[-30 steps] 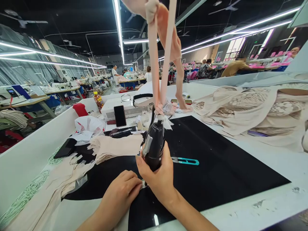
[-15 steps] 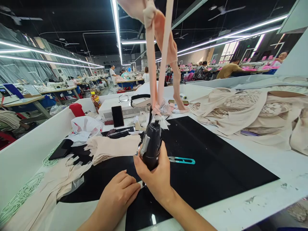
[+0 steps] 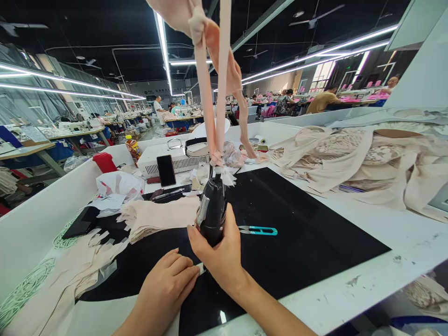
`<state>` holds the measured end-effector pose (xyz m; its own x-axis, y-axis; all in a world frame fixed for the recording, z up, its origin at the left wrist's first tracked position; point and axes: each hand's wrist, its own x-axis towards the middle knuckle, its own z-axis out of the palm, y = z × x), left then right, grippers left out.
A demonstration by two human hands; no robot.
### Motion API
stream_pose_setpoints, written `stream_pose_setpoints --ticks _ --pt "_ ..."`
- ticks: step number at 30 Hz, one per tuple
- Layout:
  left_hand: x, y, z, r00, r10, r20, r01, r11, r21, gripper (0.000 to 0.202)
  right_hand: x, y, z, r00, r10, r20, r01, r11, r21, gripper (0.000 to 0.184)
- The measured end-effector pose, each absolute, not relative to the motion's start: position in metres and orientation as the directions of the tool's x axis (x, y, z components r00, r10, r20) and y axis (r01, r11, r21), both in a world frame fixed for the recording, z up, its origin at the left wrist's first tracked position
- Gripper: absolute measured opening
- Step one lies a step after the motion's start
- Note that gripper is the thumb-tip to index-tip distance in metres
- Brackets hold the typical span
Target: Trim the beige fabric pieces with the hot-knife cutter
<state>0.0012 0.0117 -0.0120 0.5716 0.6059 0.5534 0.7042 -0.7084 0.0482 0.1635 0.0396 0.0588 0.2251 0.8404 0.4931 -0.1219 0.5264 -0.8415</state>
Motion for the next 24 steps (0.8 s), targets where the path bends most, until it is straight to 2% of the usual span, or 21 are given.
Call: stream_pose_setpoints --ticks 7,12,24 --pt "-0.001 0.013 -0.013 0.579 0.606 0.546 0.705 -0.709 0.039 0.034 0.164 0.046 0.06 0.3 0.829 0.473 -0.072 0.514 -0.855 0.031" --pt "0.0 0.013 -0.012 0.588 0.607 0.535 0.708 -0.706 0.023 0.033 0.163 0.05 0.06 0.278 0.846 0.454 -0.133 0.503 -0.854 0.033" --pt "0.002 0.013 -0.012 0.589 0.589 0.553 0.705 -0.709 0.004 0.028 0.16 0.051 0.058 0.268 0.845 0.462 -0.11 0.503 -0.857 0.029"
